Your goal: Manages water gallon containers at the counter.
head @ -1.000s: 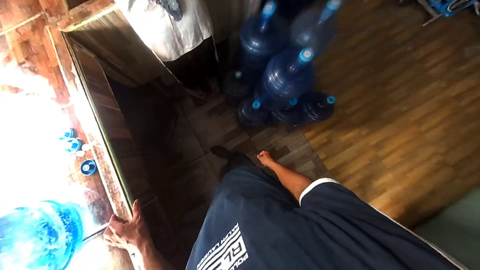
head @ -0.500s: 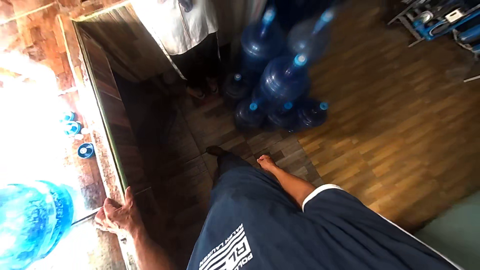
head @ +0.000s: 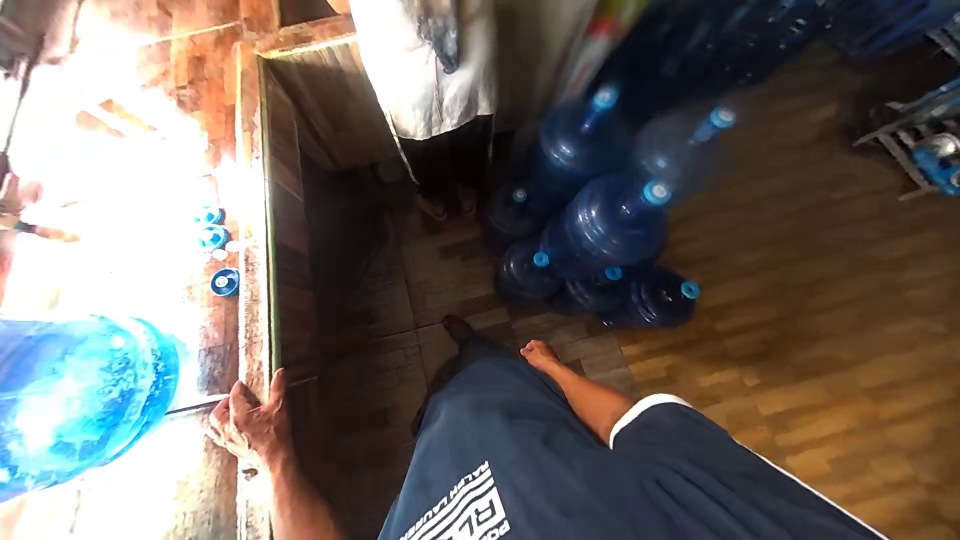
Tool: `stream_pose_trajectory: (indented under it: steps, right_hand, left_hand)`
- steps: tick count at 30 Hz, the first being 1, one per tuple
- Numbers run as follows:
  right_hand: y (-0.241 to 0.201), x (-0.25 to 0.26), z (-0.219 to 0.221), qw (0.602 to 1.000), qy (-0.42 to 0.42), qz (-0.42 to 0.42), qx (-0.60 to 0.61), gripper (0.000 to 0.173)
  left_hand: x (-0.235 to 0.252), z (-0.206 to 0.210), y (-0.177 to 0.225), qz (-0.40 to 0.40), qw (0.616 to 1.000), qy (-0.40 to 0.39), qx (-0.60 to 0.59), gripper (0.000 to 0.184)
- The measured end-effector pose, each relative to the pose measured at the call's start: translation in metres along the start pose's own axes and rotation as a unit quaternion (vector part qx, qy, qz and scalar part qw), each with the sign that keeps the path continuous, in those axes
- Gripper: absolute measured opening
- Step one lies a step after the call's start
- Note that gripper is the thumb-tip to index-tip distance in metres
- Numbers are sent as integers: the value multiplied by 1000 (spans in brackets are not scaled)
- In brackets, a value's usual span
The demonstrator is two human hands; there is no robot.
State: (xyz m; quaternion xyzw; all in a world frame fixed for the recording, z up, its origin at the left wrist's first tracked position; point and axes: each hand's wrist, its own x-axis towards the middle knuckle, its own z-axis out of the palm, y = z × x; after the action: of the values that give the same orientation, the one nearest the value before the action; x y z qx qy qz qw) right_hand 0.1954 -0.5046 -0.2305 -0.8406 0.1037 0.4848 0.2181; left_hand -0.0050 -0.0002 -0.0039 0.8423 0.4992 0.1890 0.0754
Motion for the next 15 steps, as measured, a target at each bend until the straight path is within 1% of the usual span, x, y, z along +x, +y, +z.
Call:
stream_pose_trajectory:
  steps: [2,6,9,12,14,15]
  right_hand:
    - [-20,4,-15,1000,0,-22,10,44]
    - [-77,6,-46,997,-23,-63,30,42]
    - [-112,27,-62,996,-39,-75,21,39]
    - [-151,54,-74,994,-58,-87,1,41]
    - [-182,66,-82,991,-63,-119,-18,40]
    - [-199,68,-86,987,-67,-143,-32,39]
  left_hand:
    - [0,1,2,0,1000,-5,1,76]
    - [1,-6,8,-7,1000,7,11,74]
    - [2,-8,10,-26,999,13,19,73]
    - [3,-5,8,-46,999,7,28,73]
    - [3,-5,11,-71,997,8,16,67]
    - [2,-3,12,-86,996,24,0,59]
